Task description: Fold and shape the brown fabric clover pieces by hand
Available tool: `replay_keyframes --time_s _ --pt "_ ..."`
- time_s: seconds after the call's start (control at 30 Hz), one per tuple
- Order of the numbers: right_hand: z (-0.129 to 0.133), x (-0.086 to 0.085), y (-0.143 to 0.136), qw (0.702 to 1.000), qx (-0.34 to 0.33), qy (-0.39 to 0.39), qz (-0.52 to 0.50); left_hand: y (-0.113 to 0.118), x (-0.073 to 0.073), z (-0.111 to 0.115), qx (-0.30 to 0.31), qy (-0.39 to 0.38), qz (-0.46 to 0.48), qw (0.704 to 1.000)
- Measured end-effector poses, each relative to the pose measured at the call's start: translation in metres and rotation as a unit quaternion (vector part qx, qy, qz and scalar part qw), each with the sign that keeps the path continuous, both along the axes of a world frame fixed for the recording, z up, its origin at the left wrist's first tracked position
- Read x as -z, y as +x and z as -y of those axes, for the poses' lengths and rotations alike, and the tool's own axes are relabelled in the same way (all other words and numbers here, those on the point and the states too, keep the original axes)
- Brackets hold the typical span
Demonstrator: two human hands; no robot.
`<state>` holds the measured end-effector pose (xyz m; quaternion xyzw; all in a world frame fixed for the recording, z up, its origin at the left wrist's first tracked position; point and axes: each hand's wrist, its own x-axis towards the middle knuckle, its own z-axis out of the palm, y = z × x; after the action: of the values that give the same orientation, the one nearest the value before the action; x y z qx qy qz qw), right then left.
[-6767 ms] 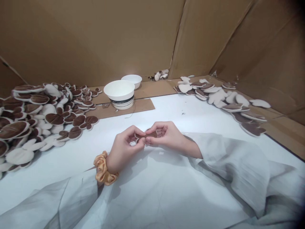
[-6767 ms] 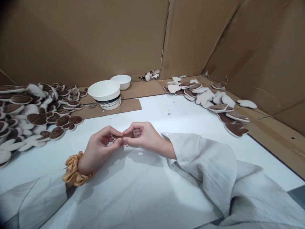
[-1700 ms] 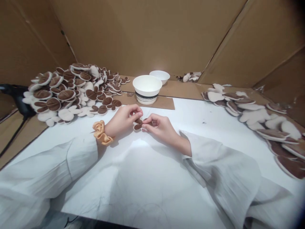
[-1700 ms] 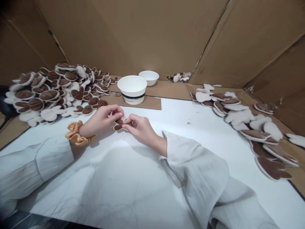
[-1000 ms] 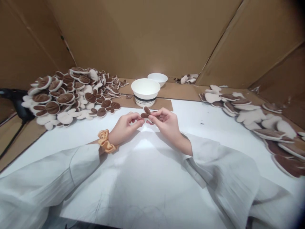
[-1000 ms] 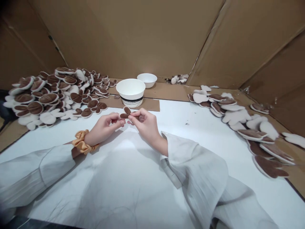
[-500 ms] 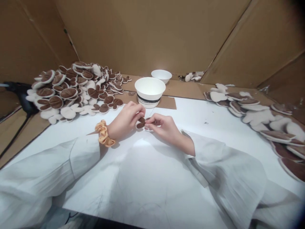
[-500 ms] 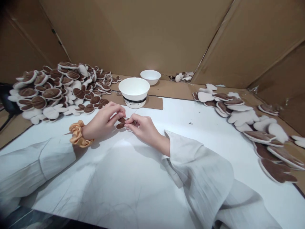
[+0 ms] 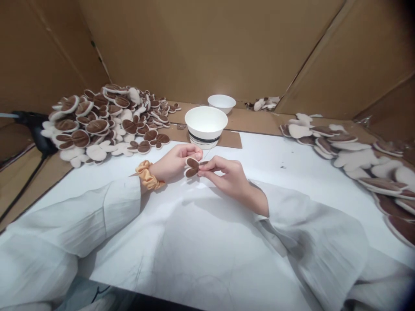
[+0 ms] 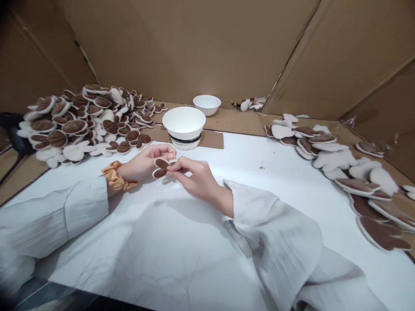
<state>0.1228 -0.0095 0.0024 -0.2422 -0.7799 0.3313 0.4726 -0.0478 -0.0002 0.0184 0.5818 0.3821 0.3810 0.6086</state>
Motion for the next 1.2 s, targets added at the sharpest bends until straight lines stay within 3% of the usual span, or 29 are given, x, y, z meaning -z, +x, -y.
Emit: replay_keyframes --time_s 0.07,0.23,0.43,0.57,0.67,0.87,0.97,1.07,1.13,1.2 --pt "0.001 -0.001 -0.001 1.0 0.011 -0.014 -0.025 0.003 0.002 0.002 -0.021 0.012 0.002 1.0" --pt "0.0 -0.003 -0.002 0.989 0.051 -0.09 -0.106 0.008 0.002 0.008 -0.052 0.124 -0.045 0.99" --pt "-0.005 -0.005 -0.007 0.965 0.103 -0.141 -0.195 0.013 0.001 0.027 -0.128 0.24 -0.192 0.943" --pt "-0.008 -0.003 -0.007 0.961 0.099 -0.171 -0.194 0.014 0.0 0.036 -0.154 0.386 -0.279 0.866" --pt "-0.01 0.001 -0.003 0.976 0.087 -0.153 -0.127 0.01 -0.002 0.033 -0.148 0.489 -0.329 0.794" --pt "-0.01 0.002 0.007 0.997 0.055 -0.01 0.061 -0.007 -0.011 0.015 -0.099 0.632 -0.449 0.623" --pt "-0.007 -0.002 0.008 0.994 0.028 0.045 0.093 -0.013 -0.015 0.01 -0.077 0.656 -0.476 0.581" --pt "-0.006 -0.005 0.009 0.992 0.015 0.088 0.093 -0.015 -0.018 0.006 -0.055 0.646 -0.478 0.592" --pt "-0.006 -0.005 0.009 0.99 0.009 0.113 0.089 -0.016 -0.02 0.003 -0.035 0.609 -0.463 0.643" --pt "-0.006 -0.004 0.009 0.986 -0.001 0.143 0.086 -0.017 -0.023 0.0 0.001 0.541 -0.432 0.721"
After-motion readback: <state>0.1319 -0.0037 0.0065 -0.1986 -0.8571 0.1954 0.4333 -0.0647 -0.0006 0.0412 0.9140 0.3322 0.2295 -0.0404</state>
